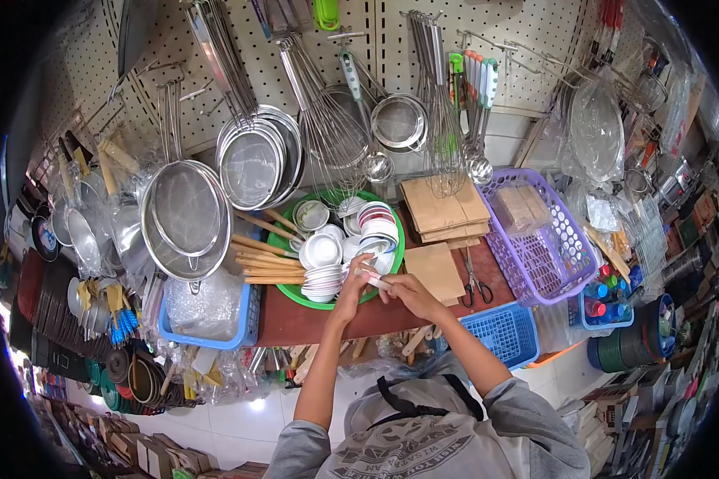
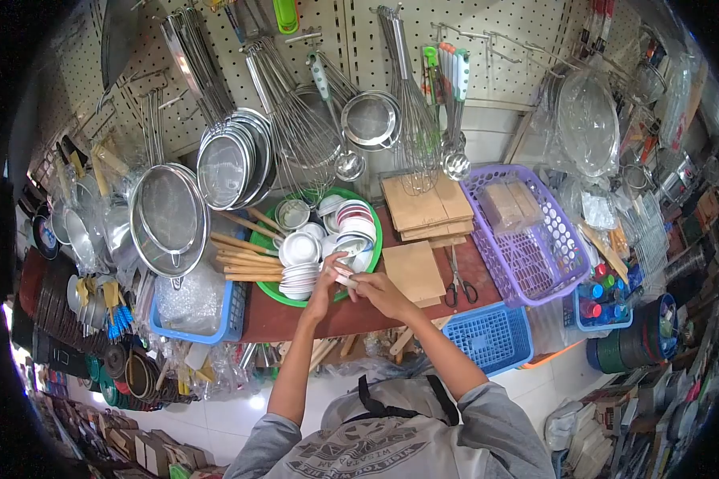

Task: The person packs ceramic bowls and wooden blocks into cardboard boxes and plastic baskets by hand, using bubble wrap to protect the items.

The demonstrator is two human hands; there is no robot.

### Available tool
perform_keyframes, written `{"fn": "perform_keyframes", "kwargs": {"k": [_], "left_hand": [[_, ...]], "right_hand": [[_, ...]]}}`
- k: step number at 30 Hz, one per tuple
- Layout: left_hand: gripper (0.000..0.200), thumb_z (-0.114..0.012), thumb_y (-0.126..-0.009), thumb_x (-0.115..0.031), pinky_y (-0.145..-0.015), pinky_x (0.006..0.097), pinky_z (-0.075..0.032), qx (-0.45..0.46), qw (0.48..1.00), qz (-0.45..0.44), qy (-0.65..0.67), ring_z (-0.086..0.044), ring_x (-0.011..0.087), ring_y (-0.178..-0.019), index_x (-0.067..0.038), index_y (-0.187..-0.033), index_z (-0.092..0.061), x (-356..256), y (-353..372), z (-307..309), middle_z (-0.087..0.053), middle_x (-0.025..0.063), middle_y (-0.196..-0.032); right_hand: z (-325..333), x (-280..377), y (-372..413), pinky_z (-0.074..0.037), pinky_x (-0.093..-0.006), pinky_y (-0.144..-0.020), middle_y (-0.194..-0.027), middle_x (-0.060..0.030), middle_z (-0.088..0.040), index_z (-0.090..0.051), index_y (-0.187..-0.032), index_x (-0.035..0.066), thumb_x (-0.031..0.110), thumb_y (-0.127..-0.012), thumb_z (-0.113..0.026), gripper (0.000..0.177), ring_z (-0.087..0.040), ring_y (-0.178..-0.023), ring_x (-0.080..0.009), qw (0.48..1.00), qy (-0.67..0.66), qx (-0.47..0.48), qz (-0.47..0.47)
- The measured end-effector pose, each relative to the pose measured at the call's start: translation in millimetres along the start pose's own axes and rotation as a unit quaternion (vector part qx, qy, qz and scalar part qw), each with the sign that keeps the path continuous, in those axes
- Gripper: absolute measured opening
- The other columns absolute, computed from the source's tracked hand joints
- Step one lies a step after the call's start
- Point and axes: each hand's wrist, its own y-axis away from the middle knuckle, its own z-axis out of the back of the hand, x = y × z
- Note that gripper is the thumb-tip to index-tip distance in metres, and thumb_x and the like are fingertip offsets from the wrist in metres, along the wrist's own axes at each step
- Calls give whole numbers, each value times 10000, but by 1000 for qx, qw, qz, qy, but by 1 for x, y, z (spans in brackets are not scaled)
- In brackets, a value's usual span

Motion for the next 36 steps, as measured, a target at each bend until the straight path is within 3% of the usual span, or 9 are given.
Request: {"fn": "perform_keyframes", "kwargs": {"k": [4,7,10,13,16,19,28,31,36], "left_hand": [[504,-543,-961,-336,-877,267,-383,20,995,16,97,-483,134,-952,-92,-1386,-426,-3,1,0,-499,24,-1035],[489,-450,-1002,-387,-844,256,-385,-2,982,-86,-168,-485,118,-943,-94,-1393,-435,-3,3,-7,-517,13,-1020],[489,-435,-1003,-400,-862,268,-391,0,987,-70,-146,-490,123,-953,-102,-1392,-441,-7,5,-10,-519,9,-1023],[498,-518,-967,-356,-895,269,-379,36,995,19,92,-485,127,-949,-104,-1390,-442,5,0,5,-495,9,-1032],[523,-527,-952,-367,-897,259,-371,70,990,15,124,-473,124,-943,-106,-1396,-438,4,-1,11,-492,8,-1029],[555,-439,-971,-435,-869,263,-379,35,980,-98,-168,-481,127,-950,-90,-1406,-437,-3,0,2,-532,23,-1025],[607,-491,-948,-459,-1000,299,-333,108,987,30,112,-469,158,-1095,-94,-1426,-414,-5,1,9,-486,30,-1125],[636,-461,-958,-479,-1026,318,-338,93,988,-62,-105,-482,172,-1143,-78,-1446,-388,-1,3,9,-516,55,-1163],[655,-494,-941,-491,-1042,307,-319,97,994,8,50,-466,174,-1157,-83,-1443,-393,-1,2,9,-505,38,-1149]], "right_hand": [[-1,14,1,-384,-299,-718,-724,-49,-506,-517,-741,9,134,-904,-424,226,-465,-728,-141,998,21,-4,53],[1,11,5,-388,-310,-698,-742,-56,-534,-556,-780,5,151,-911,-438,229,-478,-728,-155,999,39,-9,15],[0,7,5,-390,-315,-690,-742,-56,-536,-575,-806,5,146,-910,-462,208,-486,-726,-165,999,21,-18,27],[-5,18,6,-385,-311,-718,-760,-54,-514,-548,-769,5,147,-897,-453,214,-480,-748,-170,998,-7,-18,54],[-2,17,6,-384,-308,-723,-780,-57,-515,-545,-769,3,153,-899,-438,226,-479,-757,-167,997,30,-11,67],[1,12,9,-388,-309,-719,-787,-62,-521,-554,-790,0,149,-906,-436,223,-486,-758,-165,997,71,-4,18],[-1,15,10,-391,-302,-717,-773,-57,-512,-551,-793,-6,164,-934,-467,236,-484,-739,-168,998,14,-17,65],[3,8,11,-399,-303,-736,-786,-61,-523,-557,-803,-7,179,-945,-466,251,-494,-753,-172,997,60,-16,54],[-6,20,8,-387,-303,-708,-760,-54,-498,-530,-773,-6,191,-945,-473,268,-476,-732,-169,997,14,-29,67]]}}
